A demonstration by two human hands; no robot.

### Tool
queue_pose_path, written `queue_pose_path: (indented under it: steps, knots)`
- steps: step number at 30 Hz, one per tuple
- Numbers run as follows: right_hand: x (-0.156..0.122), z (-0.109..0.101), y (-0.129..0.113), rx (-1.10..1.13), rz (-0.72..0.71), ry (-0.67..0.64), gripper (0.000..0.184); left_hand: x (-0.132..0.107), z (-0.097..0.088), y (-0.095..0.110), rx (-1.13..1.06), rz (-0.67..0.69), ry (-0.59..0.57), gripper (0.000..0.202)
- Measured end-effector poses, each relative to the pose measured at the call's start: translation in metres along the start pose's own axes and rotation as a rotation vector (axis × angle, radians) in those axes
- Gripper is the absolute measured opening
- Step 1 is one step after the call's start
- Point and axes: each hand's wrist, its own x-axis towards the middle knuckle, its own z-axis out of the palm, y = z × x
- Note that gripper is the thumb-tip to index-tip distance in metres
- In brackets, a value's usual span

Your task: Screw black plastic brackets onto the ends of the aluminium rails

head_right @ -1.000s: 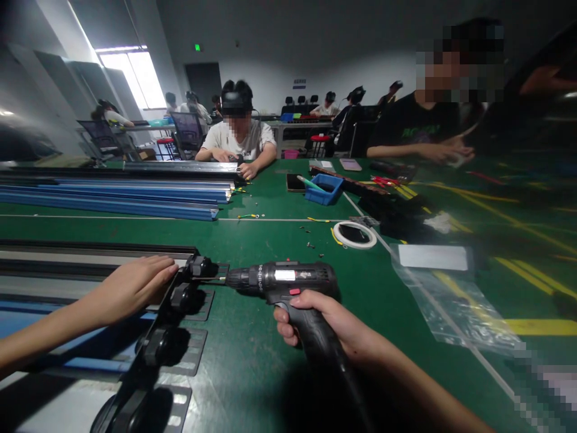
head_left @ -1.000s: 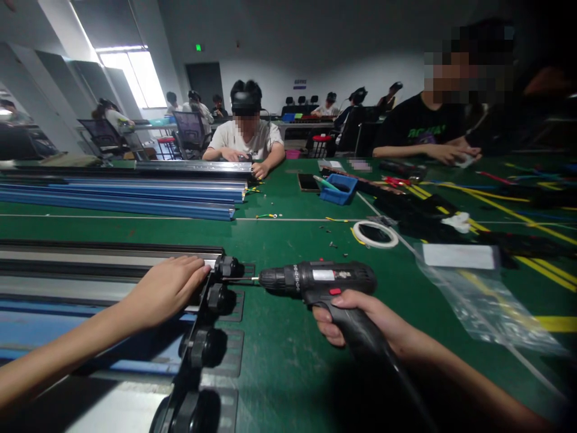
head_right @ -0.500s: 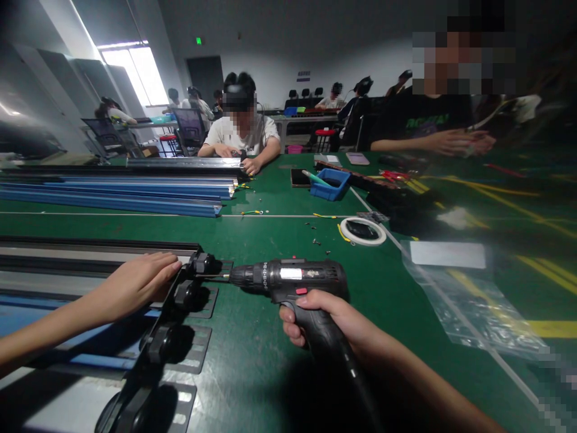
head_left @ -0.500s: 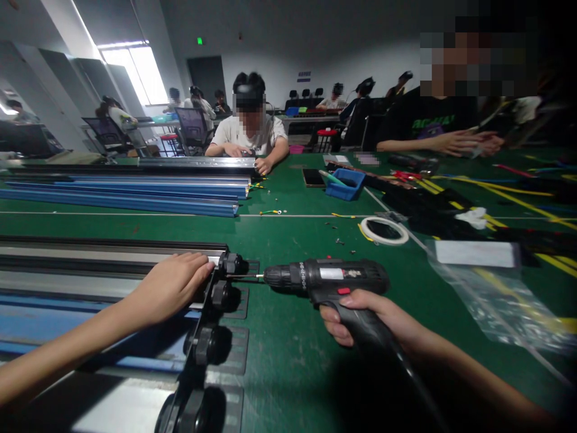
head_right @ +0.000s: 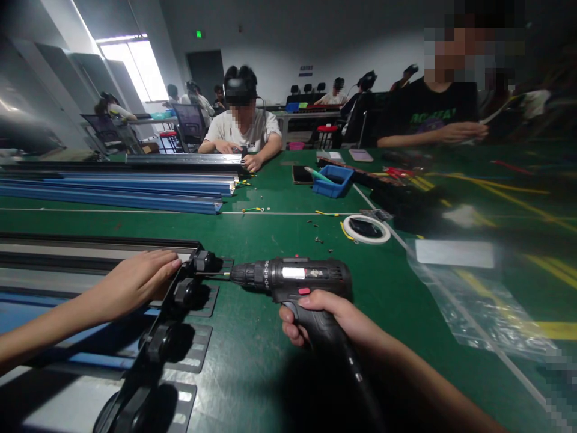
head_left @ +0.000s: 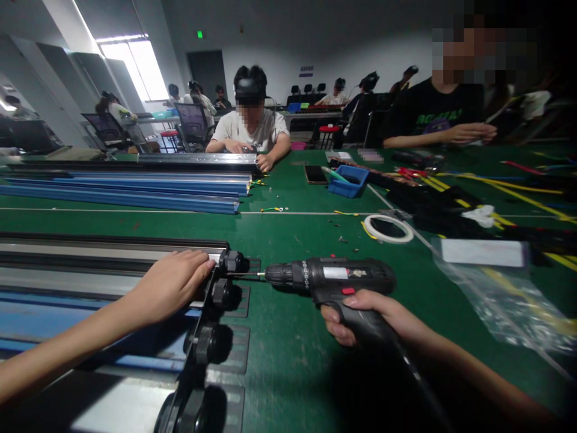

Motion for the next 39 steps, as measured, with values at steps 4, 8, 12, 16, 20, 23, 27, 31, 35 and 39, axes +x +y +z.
queue_pose_path:
  steps: [4, 8, 12, 16, 20, 23, 27, 31, 35, 39]
  knots:
    - [-0.0005, 0.0022, -0.0009, -0.018, -0.009, -0.016, 0.037, -0.0003, -0.0016, 0.0018, -0.009, 0.003, -0.001, 0.055]
    - [-0.0002, 0.0019, 0.0001, 0.015, -0.012, -0.026, 0.033, -0.0004, -0.0028, 0.0031, -0.012, 0.005, 0.01, 0.054]
    - [0.0002, 0.0001, -0.0007, 0.008, -0.002, -0.017, 0.035, 0.0, -0.0023, 0.0028, -0.013, 0.006, -0.005, 0.056]
    - [0.0014, -0.0031, -0.0014, -0.008, -0.011, -0.078, 0.036, 0.0002, -0.0016, 0.0023, -0.013, 0.012, -0.003, 0.057]
    - [0.0019, -0.005, -0.0008, 0.021, -0.019, -0.121, 0.035, 0.0, -0.0018, 0.0025, -0.018, 0.006, -0.003, 0.057]
    - [0.0015, -0.0046, -0.0006, 0.043, -0.028, -0.1, 0.034, -0.0002, -0.0023, 0.0029, -0.021, 0.003, -0.008, 0.057]
    - [0.0017, -0.004, -0.0012, 0.062, -0.026, -0.091, 0.033, -0.0006, -0.0029, 0.0035, -0.022, 0.005, -0.004, 0.057]
    - [0.003, -0.0047, -0.0016, 0.074, -0.028, -0.145, 0.032, -0.0006, -0.002, 0.0028, -0.006, 0.004, 0.003, 0.057]
    - [0.0032, -0.0053, -0.0013, 0.079, -0.056, -0.197, 0.028, -0.0003, -0.0005, 0.0012, 0.007, 0.009, 0.0, 0.058]
    - [0.003, -0.0064, -0.0021, 0.084, -0.038, -0.206, 0.029, -0.0006, -0.0008, 0.0012, 0.005, 0.014, -0.001, 0.058]
